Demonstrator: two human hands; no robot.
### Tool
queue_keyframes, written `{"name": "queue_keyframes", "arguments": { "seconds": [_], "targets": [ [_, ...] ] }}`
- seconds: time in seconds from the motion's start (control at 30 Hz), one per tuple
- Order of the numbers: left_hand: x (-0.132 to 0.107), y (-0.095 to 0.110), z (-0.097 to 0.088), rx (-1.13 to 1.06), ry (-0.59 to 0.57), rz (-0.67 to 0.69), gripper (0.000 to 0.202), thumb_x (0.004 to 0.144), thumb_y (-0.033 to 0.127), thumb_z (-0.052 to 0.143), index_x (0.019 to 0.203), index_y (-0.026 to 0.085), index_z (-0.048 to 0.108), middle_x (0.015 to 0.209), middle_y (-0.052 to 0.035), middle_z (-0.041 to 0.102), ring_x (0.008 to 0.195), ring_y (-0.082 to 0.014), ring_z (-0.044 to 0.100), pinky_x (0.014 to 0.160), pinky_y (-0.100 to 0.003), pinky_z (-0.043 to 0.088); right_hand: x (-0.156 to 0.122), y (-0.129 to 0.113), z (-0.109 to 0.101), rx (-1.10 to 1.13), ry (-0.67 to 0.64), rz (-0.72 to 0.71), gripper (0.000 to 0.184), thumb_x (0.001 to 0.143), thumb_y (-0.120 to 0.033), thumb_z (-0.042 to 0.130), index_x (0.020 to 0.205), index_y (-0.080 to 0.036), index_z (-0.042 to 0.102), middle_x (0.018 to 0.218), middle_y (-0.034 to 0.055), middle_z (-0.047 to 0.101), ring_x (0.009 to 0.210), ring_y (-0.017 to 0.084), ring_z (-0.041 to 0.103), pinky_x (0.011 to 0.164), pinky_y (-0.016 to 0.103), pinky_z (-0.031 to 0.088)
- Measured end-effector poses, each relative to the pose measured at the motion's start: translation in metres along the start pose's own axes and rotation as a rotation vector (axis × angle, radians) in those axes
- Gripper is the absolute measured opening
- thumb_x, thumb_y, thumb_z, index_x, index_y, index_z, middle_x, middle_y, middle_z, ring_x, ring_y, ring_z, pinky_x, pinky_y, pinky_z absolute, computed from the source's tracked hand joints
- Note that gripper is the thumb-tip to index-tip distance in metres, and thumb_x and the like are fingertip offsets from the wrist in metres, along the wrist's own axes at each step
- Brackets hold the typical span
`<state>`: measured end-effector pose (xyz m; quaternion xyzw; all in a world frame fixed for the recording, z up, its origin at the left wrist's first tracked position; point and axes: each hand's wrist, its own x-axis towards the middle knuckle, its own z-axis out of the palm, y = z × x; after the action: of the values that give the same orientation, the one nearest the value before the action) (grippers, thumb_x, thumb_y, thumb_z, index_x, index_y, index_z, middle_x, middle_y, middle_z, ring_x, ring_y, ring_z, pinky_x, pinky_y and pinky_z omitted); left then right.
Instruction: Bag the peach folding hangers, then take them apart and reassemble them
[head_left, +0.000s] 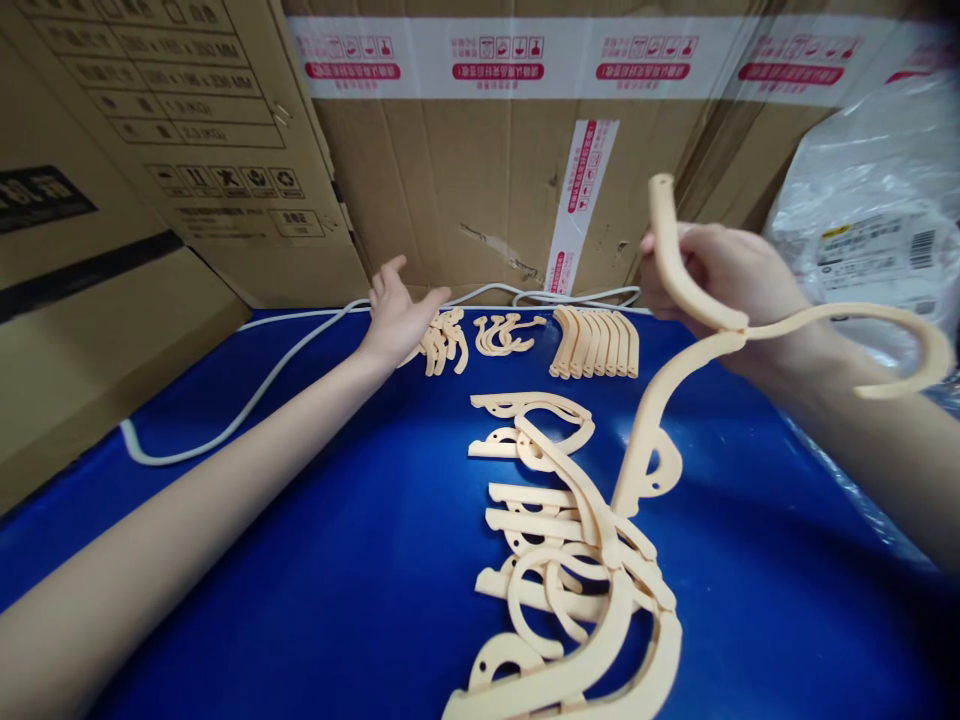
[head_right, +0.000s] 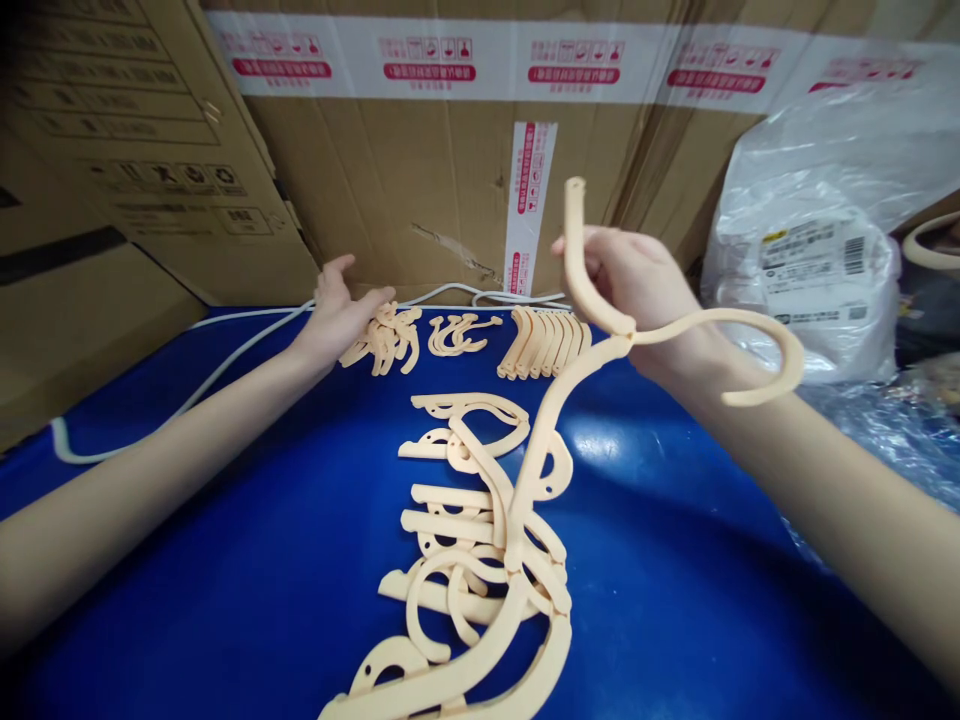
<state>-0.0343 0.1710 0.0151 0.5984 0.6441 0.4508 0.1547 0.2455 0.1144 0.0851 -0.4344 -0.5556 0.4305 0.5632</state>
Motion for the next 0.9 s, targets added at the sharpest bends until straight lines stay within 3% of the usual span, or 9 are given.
{"name": "queue_keyframes", "arguments": {
  "seconds": [0.07, 0.1, 0.2, 0.27, 0.37, 0.47, 0.57, 0.67, 0.9],
  "targets": [
    [-0.011, 0.017, -0.01, -0.229, -0.068, 0.133, 0.06, 0.084, 0.04, 0.063, 0.138, 0.02, 0.046, 0.153, -0.0139, 0.044, 0.144, -0.0291, 0.04, 0.121, -0.044, 0.028, 0.002, -0.007, -0.003, 0.061, 0.103, -0.025, 0.026, 0.084, -0.006, 0.041, 0.071, -0.017, 0.06, 0.049, -0.0052, 0.032, 0.042, 0.009, 0.025, 0.044, 0.029, 0.015],
    [-0.019, 0.028, -0.014, -0.35, -0.209, 0.173, 0.054, 0.089, 0.047, 0.057, 0.134, 0.018, 0.051, 0.145, -0.0139, 0.053, 0.136, -0.0287, 0.05, 0.118, -0.044, 0.034, 0.003, -0.011, -0.003, 0.087, 0.151, -0.044, 0.028, 0.085, -0.005, 0.039, 0.07, -0.018, 0.058, 0.049, -0.0055, 0.031, 0.041, 0.009, 0.025, 0.044, 0.029, 0.016],
    [-0.044, 0.059, -0.022, -0.616, -0.783, -0.025, 0.073, 0.089, 0.075, 0.038, 0.113, 0.013, 0.068, 0.116, -0.0165, 0.073, 0.113, -0.0351, 0.067, 0.098, -0.046, 0.053, -0.001, -0.014, -0.001, 0.109, 0.21, -0.105, 0.029, 0.088, -0.005, 0.035, 0.07, -0.018, 0.053, 0.055, -0.0019, 0.047, 0.044, 0.008, 0.041, 0.046, 0.026, 0.029],
    [-0.058, 0.071, -0.022, -0.722, -0.936, -0.152, 0.072, 0.087, 0.075, 0.044, 0.107, 0.012, 0.071, 0.108, -0.0174, 0.075, 0.105, -0.034, 0.07, 0.088, -0.042, 0.058, -0.006, -0.01, 0.001, 0.087, 0.156, -0.098, 0.021, 0.087, -0.006, 0.039, 0.075, -0.02, 0.05, 0.069, 0.0018, 0.062, 0.054, 0.008, 0.055, 0.051, 0.025, 0.037],
    [-0.067, 0.073, -0.019, -0.786, -0.914, -0.241, 0.034, 0.087, 0.041, 0.069, 0.105, 0.013, 0.07, 0.111, -0.013, 0.075, 0.1, -0.0237, 0.073, 0.086, -0.032, 0.059, -0.012, 0.001, 0.005, 0.056, 0.064, -0.054, 0.018, 0.079, -0.006, 0.051, 0.082, -0.023, 0.046, 0.079, 0.001, 0.069, 0.065, 0.011, 0.064, 0.056, 0.024, 0.042],
    [-0.066, 0.068, -0.016, -0.838, -0.823, -0.3, 0.019, 0.083, 0.012, 0.066, 0.102, 0.012, 0.068, 0.114, -0.0113, 0.074, 0.102, -0.0189, 0.072, 0.091, -0.029, 0.057, -0.015, 0.011, 0.005, 0.024, 0.031, -0.086, 0.02, 0.075, -0.008, 0.06, 0.083, -0.024, 0.049, 0.073, -0.0015, 0.064, 0.066, 0.012, 0.064, 0.058, 0.025, 0.044],
    [-0.061, 0.067, -0.02, -0.846, -0.794, -0.357, 0.02, 0.086, 0.008, 0.054, 0.102, 0.01, 0.066, 0.119, -0.0138, 0.072, 0.103, -0.0221, 0.072, 0.083, -0.03, 0.06, -0.013, 0.017, 0.001, -0.179, 0.005, -0.212, 0.021, 0.074, -0.016, 0.07, 0.081, -0.023, 0.051, 0.07, -0.0025, 0.059, 0.066, 0.013, 0.06, 0.06, 0.028, 0.044],
    [-0.06, 0.069, -0.024, -0.815, -0.793, -0.356, 0.026, 0.084, 0.007, 0.05, 0.105, 0.013, 0.064, 0.119, -0.0144, 0.072, 0.098, -0.0214, 0.072, 0.063, -0.022, 0.057, -0.014, 0.019, -0.005, -0.626, -0.085, -0.414, 0.019, 0.079, -0.029, 0.073, 0.083, -0.022, 0.055, 0.078, 0.0008, 0.062, 0.07, 0.015, 0.058, 0.064, 0.03, 0.041],
    [-0.074, 0.073, -0.022, -0.896, -1.012, -0.613, 0.012, 0.08, 0.014, 0.051, 0.086, 0.012, 0.061, 0.074, -0.0082, 0.063, 0.062, -0.0128, 0.06, 0.044, -0.016, 0.041, -0.03, 0.025, 0.006, -1.363, -0.273, -0.575, 0.033, 0.1, -0.044, 0.043, 0.11, -0.024, 0.068, 0.092, 0.0088, 0.075, 0.077, 0.022, 0.065, 0.066, 0.032, 0.036]
  ]
}}
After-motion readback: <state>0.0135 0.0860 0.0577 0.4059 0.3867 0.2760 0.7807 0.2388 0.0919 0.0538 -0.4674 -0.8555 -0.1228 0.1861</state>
